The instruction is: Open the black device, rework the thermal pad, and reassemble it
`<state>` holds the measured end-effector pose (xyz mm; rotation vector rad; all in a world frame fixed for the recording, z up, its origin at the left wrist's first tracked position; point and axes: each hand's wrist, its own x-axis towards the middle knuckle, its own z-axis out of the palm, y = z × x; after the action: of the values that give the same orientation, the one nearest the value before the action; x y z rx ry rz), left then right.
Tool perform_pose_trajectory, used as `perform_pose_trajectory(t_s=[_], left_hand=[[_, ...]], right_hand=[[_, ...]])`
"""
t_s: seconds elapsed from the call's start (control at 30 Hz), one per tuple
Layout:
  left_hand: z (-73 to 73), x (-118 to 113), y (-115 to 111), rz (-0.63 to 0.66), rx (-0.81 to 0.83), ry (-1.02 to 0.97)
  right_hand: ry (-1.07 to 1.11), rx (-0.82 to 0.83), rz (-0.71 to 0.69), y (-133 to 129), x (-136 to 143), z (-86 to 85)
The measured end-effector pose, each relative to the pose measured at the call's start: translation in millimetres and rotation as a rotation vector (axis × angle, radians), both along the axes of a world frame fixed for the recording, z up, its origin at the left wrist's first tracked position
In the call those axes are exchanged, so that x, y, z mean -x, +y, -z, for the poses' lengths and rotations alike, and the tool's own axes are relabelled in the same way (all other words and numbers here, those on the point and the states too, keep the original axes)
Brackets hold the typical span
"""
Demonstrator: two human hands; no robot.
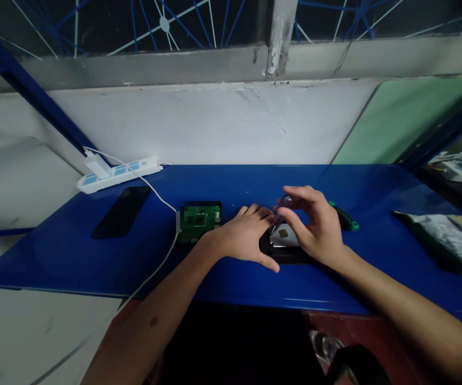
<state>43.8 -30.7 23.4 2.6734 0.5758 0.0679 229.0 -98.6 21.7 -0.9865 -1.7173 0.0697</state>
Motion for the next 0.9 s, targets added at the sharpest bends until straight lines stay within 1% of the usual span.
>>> perform_pose_trajectory(t_s=[0.13,0.33,0.5,0.67,0.9], left_hand=[[0.0,-0.3,0.1,-0.001,0.004,-0.001],[-2.1,-0.1,-0.4,0.001,-0.001,-0.003],[-0.7,-0.4,-0.7,0.008,-0.035,0.015],[1.2,-0.4,-0.4,0.003,-0.042,0.003],[-0.4,-2.3,0.0,0.018,-0.047,0.015]], right_hand=[[-0.02,-0.007,-0.02,0.7,-1.7,-1.8],[-0.004,0.09,-0.049,-4.4,0.6,-6.3],[-0.033,0.04,-0.045,-2.1,0.2,-4.6],[-0.014,0.02,-0.039,0.8,0.8,-2.5],[-0.013,0.018,-0.009,2.2,5.6,-3.1]])
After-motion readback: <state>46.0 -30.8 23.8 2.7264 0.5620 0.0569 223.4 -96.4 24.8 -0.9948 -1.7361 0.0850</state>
